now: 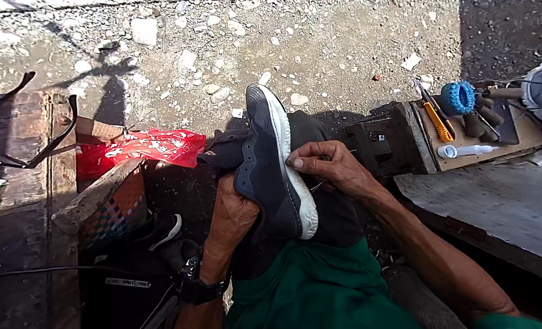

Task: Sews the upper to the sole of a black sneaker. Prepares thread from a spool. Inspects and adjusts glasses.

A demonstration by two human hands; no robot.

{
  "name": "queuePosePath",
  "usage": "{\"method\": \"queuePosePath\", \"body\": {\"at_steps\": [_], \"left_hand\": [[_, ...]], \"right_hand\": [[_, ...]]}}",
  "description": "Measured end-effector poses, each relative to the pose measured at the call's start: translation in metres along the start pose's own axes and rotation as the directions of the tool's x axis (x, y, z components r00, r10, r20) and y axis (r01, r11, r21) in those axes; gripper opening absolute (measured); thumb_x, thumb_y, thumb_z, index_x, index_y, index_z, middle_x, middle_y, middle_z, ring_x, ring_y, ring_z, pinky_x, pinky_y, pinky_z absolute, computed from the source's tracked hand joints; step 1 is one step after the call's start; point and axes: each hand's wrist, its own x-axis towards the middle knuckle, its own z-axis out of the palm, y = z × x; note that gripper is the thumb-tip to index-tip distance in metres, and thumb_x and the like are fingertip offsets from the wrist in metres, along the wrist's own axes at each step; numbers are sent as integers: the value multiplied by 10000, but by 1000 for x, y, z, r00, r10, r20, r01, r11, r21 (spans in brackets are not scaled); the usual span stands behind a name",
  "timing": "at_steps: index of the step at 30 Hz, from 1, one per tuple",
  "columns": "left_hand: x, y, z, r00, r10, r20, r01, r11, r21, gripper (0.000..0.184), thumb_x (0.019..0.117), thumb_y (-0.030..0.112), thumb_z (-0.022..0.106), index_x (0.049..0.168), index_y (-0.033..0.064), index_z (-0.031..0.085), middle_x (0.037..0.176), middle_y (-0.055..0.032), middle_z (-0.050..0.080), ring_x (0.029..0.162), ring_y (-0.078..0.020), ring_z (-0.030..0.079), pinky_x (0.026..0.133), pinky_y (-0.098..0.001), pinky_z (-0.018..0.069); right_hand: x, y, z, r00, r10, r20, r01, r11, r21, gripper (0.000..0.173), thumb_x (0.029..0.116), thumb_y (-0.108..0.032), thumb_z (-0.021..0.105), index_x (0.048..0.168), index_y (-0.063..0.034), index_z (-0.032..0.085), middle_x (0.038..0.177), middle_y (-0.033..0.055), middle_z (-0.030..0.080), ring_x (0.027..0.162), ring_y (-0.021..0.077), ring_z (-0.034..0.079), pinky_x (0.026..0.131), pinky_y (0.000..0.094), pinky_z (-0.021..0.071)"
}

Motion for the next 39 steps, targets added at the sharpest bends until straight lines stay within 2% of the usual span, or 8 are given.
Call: {"method": "queuePosePath", "body": {"at_steps": [6,10,15,18,20,25,30,39], "left_hand": [[0,0,6,997,6,-82,-7,1000,-10,222,873,126,719,1030,-1,628,960,125,688,980,134,618,936,-107,510],[-1,-5,11,991,2,-134,4,999,45,183,862,129,709,945,-15,634,885,108,670,923,154,602,891,-85,496],[4,0,-21,964,-104,244,154,968,-196,265,873,6,648,1128,79,648,1037,96,731,1003,28,677,935,-200,569],[-1,1,-36,881,-108,461,393,712,-582,466,823,87,743,1276,112,638,1195,-2,724,1117,-101,678,1005,-306,552],[-5,10,-22,906,-194,376,406,653,-640,429,818,119,793,1220,82,649,1127,-44,742,1056,-132,707,964,-325,580],[-3,34,17,889,-456,25,404,759,-512,243,846,20,749,1070,-20,664,916,-110,751,842,-175,745,808,-330,637],[-3,33,20,889,-458,-22,392,785,-479,186,835,-12,717,1016,-11,671,863,-96,748,800,-162,744,769,-312,638],[-3,31,22,902,-429,-41,364,810,-460,173,830,4,714,999,-5,679,865,-85,748,809,-154,742,770,-309,635]], "right_hand": [[4,12,7,983,-165,-74,157,982,-109,87,947,-99,680,946,-69,761,637,-76,617,460,-38,435,432,139,368],[7,16,11,963,-252,-95,223,944,-242,87,940,-112,685,898,-77,753,647,-72,621,490,-24,464,463,147,386],[0,-16,-32,967,-255,10,188,682,-707,150,972,-267,666,1062,-148,651,776,-60,605,631,33,559,572,224,481],[-16,-34,-61,958,-285,12,172,544,-821,272,1037,-273,561,1268,-143,624,911,-40,661,713,35,608,643,236,532],[-24,-35,-57,940,-326,96,268,538,-800,360,1022,-236,591,1360,-116,627,961,-40,693,736,10,619,662,193,544],[-17,-4,-18,866,-434,247,467,529,-709,255,996,-299,675,1145,-109,755,887,-41,720,738,4,633,670,210,544],[-9,6,-8,826,-524,210,432,347,-833,270,1029,-329,576,1105,-191,795,793,-37,662,689,64,621,571,275,490],[-8,7,-5,830,-537,154,398,374,-838,229,993,-282,608,1069,-192,804,794,-46,661,691,48,612,577,260,486]]}}
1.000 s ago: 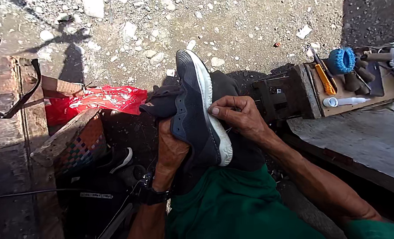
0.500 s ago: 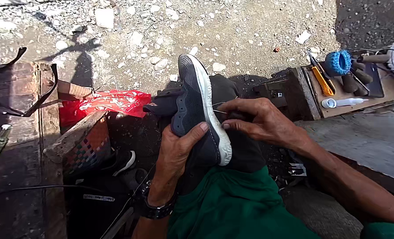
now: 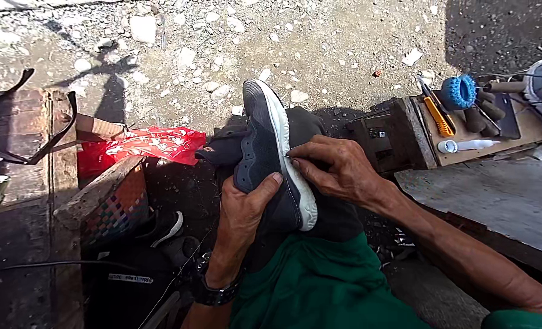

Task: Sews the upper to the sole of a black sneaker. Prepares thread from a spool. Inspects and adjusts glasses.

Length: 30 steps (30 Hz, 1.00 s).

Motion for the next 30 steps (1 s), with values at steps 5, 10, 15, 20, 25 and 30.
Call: {"method": "queuePosePath", "body": {"at_steps": [5,10,15,20,25,30], "left_hand": [[0,-2,-1,1000,1,-9,-1,1000,-5,168,821,-4,718,985,-3,680,857,-80,748,801,-148,740,762,-308,635],[1,-3,-1,1000,5,-4,-5,1000,5,154,827,0,719,977,2,683,849,-76,748,794,-149,740,756,-307,635],[1,-4,-2,1000,11,-6,-11,1000,21,154,821,7,723,970,4,686,842,-74,747,792,-148,741,750,-306,636],[1,-4,-2,1000,14,-5,-14,999,31,143,824,11,720,963,8,688,843,-69,748,789,-144,740,750,-303,635],[1,-5,-1,1000,21,-2,-21,1000,23,151,818,6,723,964,11,685,847,-67,748,796,-144,742,755,-304,636],[1,-5,0,1000,21,6,-21,999,24,152,823,3,725,970,13,688,847,-66,748,800,-141,741,761,-300,635]], "right_hand": [[2,0,-1,1000,4,13,-4,1000,-4,230,994,-284,602,1060,-188,800,826,-42,685,723,55,636,598,275,507],[3,-1,-2,1000,4,23,-4,1000,-23,233,995,-284,596,1061,-194,800,810,-44,673,709,56,627,585,274,496],[4,-2,-4,1000,-3,30,4,999,-47,234,989,-281,594,1062,-195,800,788,-45,659,691,58,620,567,276,485],[7,-5,-7,998,-31,62,39,991,-126,239,987,-277,579,1055,-203,795,785,-37,667,686,83,637,544,303,484],[14,-12,-13,983,-122,136,156,945,-286,249,962,-253,557,1009,-177,789,725,4,639,639,171,634,496,360,447],[25,-16,-16,962,-155,227,228,911,-344,217,940,-238,557,932,-163,760,665,7,579,583,196,599,460,367,398]]}}
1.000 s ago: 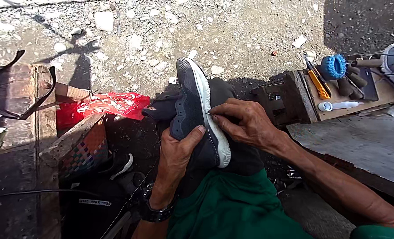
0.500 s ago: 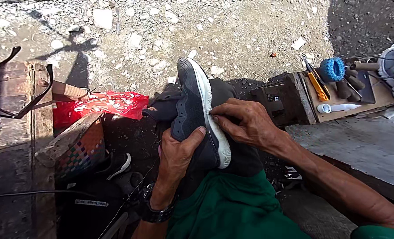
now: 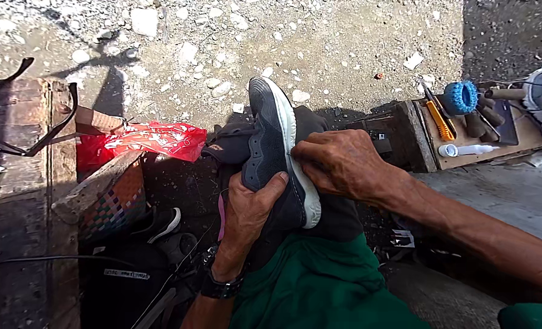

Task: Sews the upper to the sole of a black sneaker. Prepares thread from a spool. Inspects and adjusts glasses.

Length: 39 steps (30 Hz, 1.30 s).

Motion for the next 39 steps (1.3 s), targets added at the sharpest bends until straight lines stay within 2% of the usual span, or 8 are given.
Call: {"method": "queuePosePath", "body": {"at_steps": [5,9,14,18,21,33,36,39], "left_hand": [[0,1,-2,1000,-4,20,4,1000,1,141,840,19,724,975,13,687,846,-64,748,799,-142,741,764,-302,636],[1,3,-2,1000,13,-11,-13,1000,16,81,889,53,703,965,24,695,826,-51,740,782,-126,731,752,-288,628],[3,6,-3,999,13,-35,-12,999,45,68,889,53,697,950,24,698,819,-51,740,773,-128,732,741,-284,627],[2,4,0,1000,6,-22,-6,1000,26,60,890,45,695,941,14,699,821,-56,741,775,-131,732,750,-293,627],[4,5,-1,1000,17,-20,-16,1000,22,62,892,34,699,945,3,703,827,-61,742,782,-125,730,756,-298,622],[10,0,0,999,30,-19,-29,997,73,69,885,63,708,939,20,709,797,-28,720,749,-74,699,745,-268,593],[8,4,-5,995,31,90,-40,995,91,158,905,106,724,1018,-1,700,873,-50,735,816,-85,711,807,-284,595],[10,24,-32,930,-29,366,-35,985,167,370,909,154,768,1212,-26,656,1062,-93,742,979,-120,717,939,-334,585]], "right_hand": [[3,2,-4,999,-28,43,28,1000,-6,191,944,-240,565,926,-158,736,687,4,589,590,191,603,459,370,403],[6,6,-6,998,-35,57,31,997,72,195,961,-239,561,1023,-163,730,715,-6,618,600,171,614,483,373,438],[9,15,-3,996,-89,10,86,981,174,215,982,-269,572,1002,-165,759,762,-17,670,666,139,652,532,352,480],[7,18,1,995,-101,-21,103,981,166,229,999,-261,547,973,-154,747,761,-11,678,686,146,660,549,355,485],[14,16,0,994,-107,-23,109,987,116,257,994,-264,502,937,-136,718,713,28,647,636,206,653,506,406,467],[37,15,13,970,-204,-132,203,979,-21,220,864,-285,523,715,-144,602,554,9,509,470,203,570,379,389,394],[37,16,9,974,-201,-106,200,980,-21,230,860,-314,519,706,-160,592,549,3,512,465,197,571,376,394,385],[33,17,-1,978,-203,-52,200,978,-58,220,893,-313,552,787,-145,647,623,38,592,532,254,640,400,450,456]]}}
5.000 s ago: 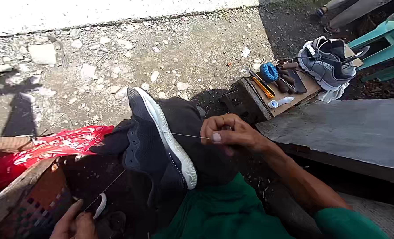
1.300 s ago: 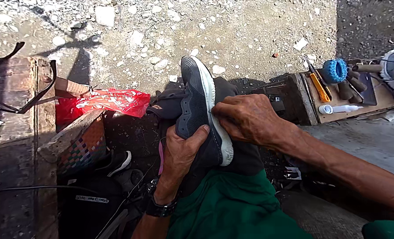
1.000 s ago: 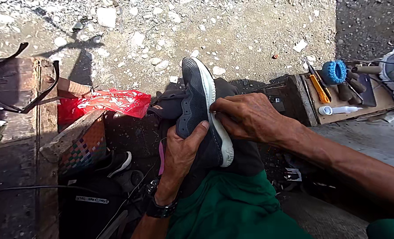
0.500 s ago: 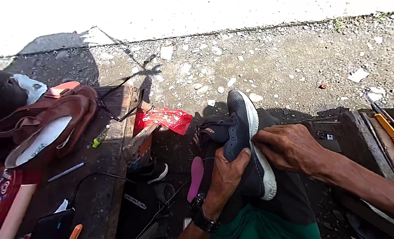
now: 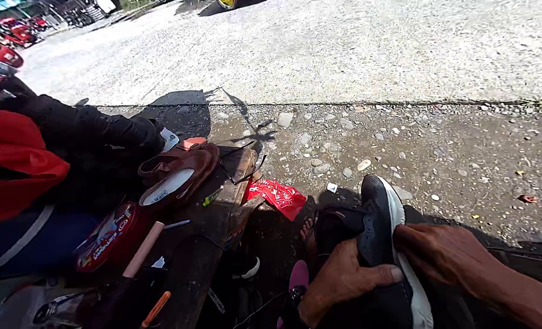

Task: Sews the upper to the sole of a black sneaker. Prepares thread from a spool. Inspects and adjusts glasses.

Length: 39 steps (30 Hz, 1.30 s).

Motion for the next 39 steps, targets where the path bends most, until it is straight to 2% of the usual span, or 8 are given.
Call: {"method": "queuePosePath", "body": {"at_steps": [8,12,14,19,27,30,35,39], "left_hand": [[-43,-18,-51,973,177,146,-204,959,198,130,911,122,734,964,8,768,996,-68,676,912,-87,610,812,-238,505],[-34,-31,-28,950,282,-136,-239,934,267,182,917,72,704,1072,-13,746,1012,-95,715,849,-94,671,770,-260,572],[-19,-31,-15,930,317,-183,-258,922,288,252,913,37,683,1151,-31,726,1090,-122,710,911,-123,690,826,-297,592],[-10,-15,5,989,103,-105,-24,819,573,200,887,96,668,781,-73,678,786,-223,682,815,-369,693,760,-564,532],[-8,-15,5,919,385,-84,-319,853,413,225,896,-57,613,1076,-182,667,1040,-301,694,1035,-356,691,964,-457,534],[-5,-10,4,987,153,40,-155,890,428,185,920,-15,591,979,-174,664,925,-305,683,938,-393,687,869,-527,523],[-11,-18,-6,954,285,-88,-229,889,397,156,910,53,671,877,-84,740,800,-192,713,776,-260,695,750,-456,539],[-20,-20,-24,888,418,-189,-401,908,124,132,861,98,792,863,-28,753,1075,-115,689,990,-116,639,863,-251,535]], "right_hand": [[-8,8,1,998,24,53,-28,997,78,209,914,-322,611,850,-143,699,688,55,658,606,275,684,465,502,502],[-6,6,2,998,37,44,-42,993,109,208,917,-314,618,856,-138,711,688,65,665,602,286,683,465,513,498],[-6,3,3,998,48,46,-53,991,122,205,918,-312,625,861,-136,714,694,72,670,607,292,685,472,522,500],[-2,-6,-18,971,100,219,-145,969,201,221,975,-233,633,970,-37,734,827,194,723,744,416,718,600,628,525],[7,-2,-26,951,67,303,-145,959,243,318,1030,-250,574,1043,38,708,878,275,709,766,473,698,634,662,506],[6,-3,-26,953,81,293,-155,958,240,298,1021,-230,599,1034,44,714,859,275,706,754,476,695,625,660,503],[1,2,-27,950,95,297,-168,958,234,301,1030,-241,587,1048,30,715,877,269,712,767,472,698,631,658,505],[-3,5,-28,955,91,281,-163,956,243,292,1033,-232,581,1046,28,712,867,265,708,758,460,695,628,647,505]]}}
